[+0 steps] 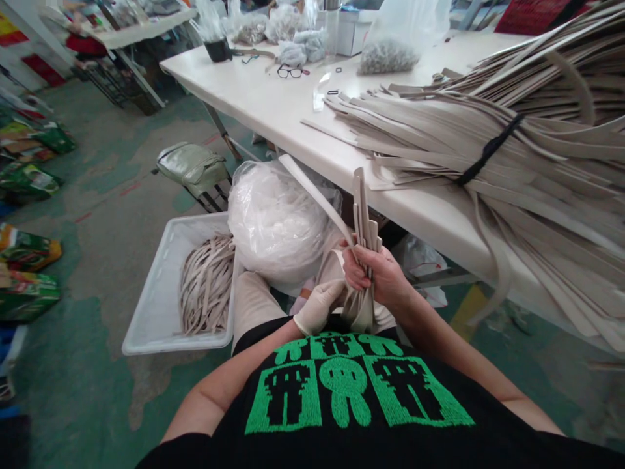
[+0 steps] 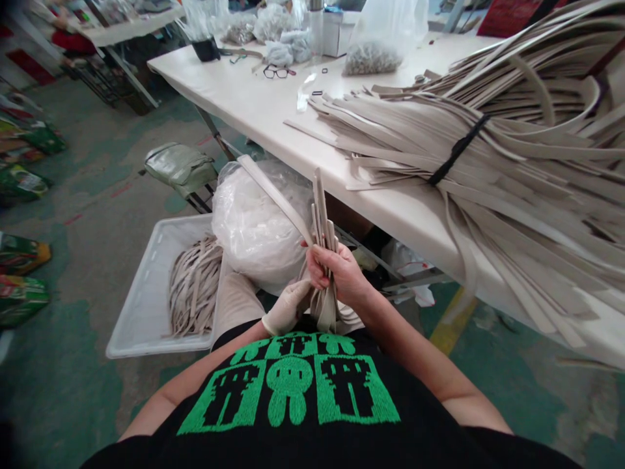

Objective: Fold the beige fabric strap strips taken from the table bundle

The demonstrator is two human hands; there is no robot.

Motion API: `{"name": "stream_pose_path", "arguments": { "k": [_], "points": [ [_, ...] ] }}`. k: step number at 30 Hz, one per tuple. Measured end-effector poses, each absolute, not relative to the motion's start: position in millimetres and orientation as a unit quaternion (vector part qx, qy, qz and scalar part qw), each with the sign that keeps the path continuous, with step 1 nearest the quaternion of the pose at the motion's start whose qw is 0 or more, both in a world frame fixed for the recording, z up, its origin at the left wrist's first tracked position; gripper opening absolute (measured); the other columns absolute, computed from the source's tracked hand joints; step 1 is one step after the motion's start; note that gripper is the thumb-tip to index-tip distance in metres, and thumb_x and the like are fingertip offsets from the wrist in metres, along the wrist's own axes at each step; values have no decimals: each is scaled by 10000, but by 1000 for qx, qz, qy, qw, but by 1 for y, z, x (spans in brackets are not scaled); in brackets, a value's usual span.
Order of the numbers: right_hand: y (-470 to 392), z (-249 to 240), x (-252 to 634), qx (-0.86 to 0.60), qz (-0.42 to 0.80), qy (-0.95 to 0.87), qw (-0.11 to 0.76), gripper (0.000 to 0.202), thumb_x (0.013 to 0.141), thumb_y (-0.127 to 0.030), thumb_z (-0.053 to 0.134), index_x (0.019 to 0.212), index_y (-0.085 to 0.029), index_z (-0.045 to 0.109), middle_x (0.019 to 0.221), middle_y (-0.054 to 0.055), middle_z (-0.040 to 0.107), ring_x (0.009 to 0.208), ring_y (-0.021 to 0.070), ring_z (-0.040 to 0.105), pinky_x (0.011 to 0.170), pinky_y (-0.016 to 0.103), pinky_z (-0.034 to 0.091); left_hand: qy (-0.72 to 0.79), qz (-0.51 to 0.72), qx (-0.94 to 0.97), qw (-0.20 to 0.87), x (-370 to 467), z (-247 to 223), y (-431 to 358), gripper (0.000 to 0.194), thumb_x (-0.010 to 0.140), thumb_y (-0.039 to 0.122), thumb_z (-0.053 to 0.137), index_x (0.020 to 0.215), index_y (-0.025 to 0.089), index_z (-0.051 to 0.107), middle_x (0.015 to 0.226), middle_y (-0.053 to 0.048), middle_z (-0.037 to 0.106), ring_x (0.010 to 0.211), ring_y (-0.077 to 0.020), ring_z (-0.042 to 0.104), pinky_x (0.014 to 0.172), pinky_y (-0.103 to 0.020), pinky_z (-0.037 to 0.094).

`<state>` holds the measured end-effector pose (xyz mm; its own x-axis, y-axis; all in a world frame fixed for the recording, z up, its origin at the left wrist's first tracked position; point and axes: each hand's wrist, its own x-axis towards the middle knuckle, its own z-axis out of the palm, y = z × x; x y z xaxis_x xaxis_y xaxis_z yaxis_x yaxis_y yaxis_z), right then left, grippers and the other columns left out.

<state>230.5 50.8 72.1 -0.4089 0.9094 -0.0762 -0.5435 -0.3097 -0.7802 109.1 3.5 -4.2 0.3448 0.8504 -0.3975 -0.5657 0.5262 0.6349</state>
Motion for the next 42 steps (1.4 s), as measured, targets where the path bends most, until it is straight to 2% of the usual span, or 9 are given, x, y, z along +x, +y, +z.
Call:
{"name": "stream_pose_path", "arguments": {
  "k": [5, 10, 13, 18, 25, 30, 33, 37, 42],
  "points": [
    [39, 65, 229, -260, 775, -389, 425, 265, 847, -416, 728, 922, -187, 618, 480, -104, 452, 337, 45, 288, 349, 190, 282, 339, 471, 183, 794, 108, -3, 14, 373, 699, 479, 841, 780, 136, 722, 619, -10, 657, 612, -135, 624, 698, -266, 520],
    [47, 54, 247, -364, 694, -456, 422, 337, 836, -483, 729, 776, -172, 614, 533, -45, 538, 380, 55, 365, 361, 201, 283, 416, 545, 257, 681, 90, 0, 26, 398, 683, 505, 843, 846, 149, 774, 772, -44, 752, 711, -155, 677, 757, -278, 536],
    [59, 47, 264, -402, 684, -459, 400, 335, 828, -494, 728, 854, -163, 684, 468, -58, 491, 391, 75, 353, 404, 222, 370, 439, 491, 356, 663, 83, 3, 23, 431, 713, 540, 808, 856, 134, 794, 798, -84, 773, 749, -195, 699, 798, -322, 551],
    [69, 39, 277, -361, 751, -438, 335, 329, 787, -465, 765, 923, -172, 702, 593, -27, 618, 401, 58, 324, 522, 274, 515, 423, 365, 432, 708, 99, -2, 10, 484, 712, 584, 780, 881, 131, 803, 867, -108, 785, 818, -240, 718, 880, -386, 562],
    [63, 36, 270, -382, 725, -487, 303, 389, 796, -526, 740, 857, -144, 707, 431, -66, 456, 414, 84, 390, 461, 228, 401, 436, 272, 474, 715, 106, -18, 9, 495, 737, 594, 748, 942, 145, 786, 886, -85, 769, 891, -249, 704, 933, -398, 528],
    [54, 34, 270, -396, 697, -532, 272, 412, 779, -542, 745, 867, -148, 664, 690, 20, 674, 434, 63, 434, 420, 213, 340, 334, 417, 438, 723, 87, -7, 32, 660, 664, 660, 791, 1112, 179, 727, 1072, -99, 737, 1075, -284, 654, 994, -404, 491],
    [49, 28, 269, -404, 696, -544, 238, 441, 780, -562, 729, 910, -151, 637, 807, 49, 705, 442, 58, 443, 405, 209, 351, 346, 494, 334, 724, 83, 5, 42, 589, 695, 632, 784, 1047, 162, 737, 1033, -99, 748, 1069, -284, 667, 972, -403, 511],
    [44, 18, 271, -424, 677, -553, 236, 435, 777, -566, 726, 903, -165, 613, 675, -7, 629, 465, 83, 485, 426, 215, 385, 394, 534, 249, 706, 87, 15, 42, 439, 666, 535, 843, 859, 153, 743, 813, -57, 755, 947, -262, 710, 888, -374, 550],
    [43, 13, 284, -471, 618, -555, 297, 404, 817, -573, 687, 812, -187, 565, 555, -45, 545, 475, 123, 546, 478, 250, 419, 407, 516, 252, 710, 89, 16, 35, 476, 644, 555, 850, 866, 145, 757, 833, -78, 765, 963, -268, 714, 842, -355, 563]
  ]
}}
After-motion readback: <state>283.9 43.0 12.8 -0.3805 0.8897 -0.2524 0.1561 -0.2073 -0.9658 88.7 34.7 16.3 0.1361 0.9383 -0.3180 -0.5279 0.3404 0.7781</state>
